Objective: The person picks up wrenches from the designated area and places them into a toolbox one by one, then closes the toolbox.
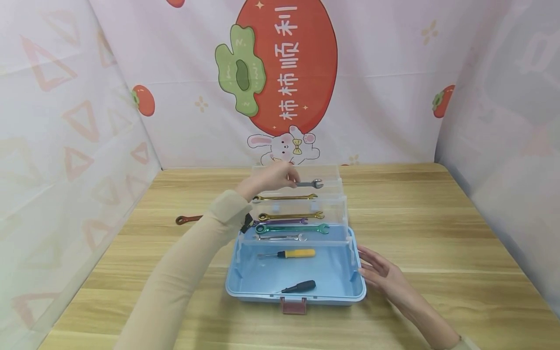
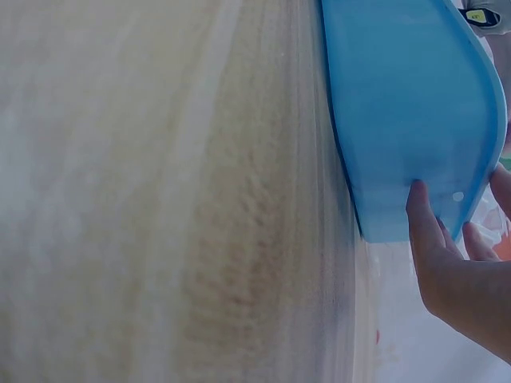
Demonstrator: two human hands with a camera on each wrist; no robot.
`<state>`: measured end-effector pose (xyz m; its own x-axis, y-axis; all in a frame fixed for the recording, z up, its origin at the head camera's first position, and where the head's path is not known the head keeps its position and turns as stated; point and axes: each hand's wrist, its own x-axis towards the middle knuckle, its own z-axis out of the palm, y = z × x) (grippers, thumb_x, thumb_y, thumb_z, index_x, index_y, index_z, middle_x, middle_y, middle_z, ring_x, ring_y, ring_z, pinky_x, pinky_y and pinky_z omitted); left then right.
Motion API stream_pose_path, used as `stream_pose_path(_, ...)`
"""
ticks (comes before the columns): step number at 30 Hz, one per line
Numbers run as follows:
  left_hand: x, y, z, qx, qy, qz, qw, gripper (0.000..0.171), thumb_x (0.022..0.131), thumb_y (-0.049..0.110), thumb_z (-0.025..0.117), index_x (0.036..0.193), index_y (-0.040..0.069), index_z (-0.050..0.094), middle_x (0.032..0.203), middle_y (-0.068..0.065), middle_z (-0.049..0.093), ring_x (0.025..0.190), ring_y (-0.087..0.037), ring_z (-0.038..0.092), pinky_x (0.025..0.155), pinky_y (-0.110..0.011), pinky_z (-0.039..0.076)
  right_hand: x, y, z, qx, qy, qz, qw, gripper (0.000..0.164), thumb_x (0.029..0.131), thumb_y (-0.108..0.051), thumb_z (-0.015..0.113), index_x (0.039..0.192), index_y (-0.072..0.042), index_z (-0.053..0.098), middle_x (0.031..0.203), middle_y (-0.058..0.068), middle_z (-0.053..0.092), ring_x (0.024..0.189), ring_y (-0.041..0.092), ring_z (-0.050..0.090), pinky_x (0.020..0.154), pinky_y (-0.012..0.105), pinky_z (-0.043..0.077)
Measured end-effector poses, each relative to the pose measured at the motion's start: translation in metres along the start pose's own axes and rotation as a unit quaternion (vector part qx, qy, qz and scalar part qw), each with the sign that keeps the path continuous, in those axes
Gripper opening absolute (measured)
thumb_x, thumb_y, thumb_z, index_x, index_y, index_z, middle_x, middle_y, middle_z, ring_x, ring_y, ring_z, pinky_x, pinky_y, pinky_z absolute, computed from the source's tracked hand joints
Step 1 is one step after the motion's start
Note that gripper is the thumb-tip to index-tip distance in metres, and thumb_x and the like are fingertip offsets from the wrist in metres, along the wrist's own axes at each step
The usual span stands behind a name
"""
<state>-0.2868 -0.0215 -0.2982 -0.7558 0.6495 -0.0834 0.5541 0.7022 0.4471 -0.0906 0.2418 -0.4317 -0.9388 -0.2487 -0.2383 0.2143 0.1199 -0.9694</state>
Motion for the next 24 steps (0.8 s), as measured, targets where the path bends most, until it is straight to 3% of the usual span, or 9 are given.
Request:
stream_pose_path(4,0.003,0.001,0.004,0.013,-0.010,0.007,0.9998,0.014,0.081,0.007,0.063,0.093,0.008,0.069,0.083,-0.001,0.062,0.077,-0.015,0.052,0.070,-0.019,0.044,0.000,0.001,0.000,0.003,-0.002,-0.007,1.000,0.061,0.090,-0.015,0.051,0.139,-0.001,0.017,0.130,-0.004,0.039,0.102,-0.008,0.048,0.081,0.023,0.045)
stream_pose_path(11,0.003,0.005,0.008,0.036,-0.016,0.021,0.9990,0.016,0.082,0.009,0.062,0.097,0.009,0.069,0.091,-0.001,0.062,0.081,-0.014,0.053,0.076,-0.019,0.045,0.000,-0.001,0.001,-0.005,0.002,0.000,1.000,0.062,0.090,-0.016,0.050,0.140,-0.001,0.016,0.140,0.018,0.026,0.102,-0.009,0.047,0.082,0.023,0.045)
stream_pose_path(14,0.003,0.004,0.009,0.035,-0.019,0.022,0.9990,0.018,0.082,0.009,0.061,0.098,0.010,0.068,0.096,-0.001,0.062,0.084,-0.013,0.053,0.078,-0.020,0.045,0.000,-0.001,0.001,-0.004,0.000,0.001,1.000,0.062,0.090,-0.016,0.050,0.140,-0.001,0.015,0.141,0.021,0.022,0.102,-0.009,0.047,0.082,0.023,0.045)
stream_pose_path(24,0.006,0.002,0.015,0.058,-0.026,0.021,0.9977,0.018,0.084,0.009,0.059,0.100,0.010,0.068,0.100,-0.001,0.060,0.088,-0.013,0.050,0.079,-0.019,0.043,0.000,0.001,0.000,0.013,-0.008,-0.013,1.000,0.061,0.090,-0.014,0.050,0.139,-0.001,0.016,0.125,-0.013,0.043,0.102,-0.009,0.047,0.082,0.023,0.045)
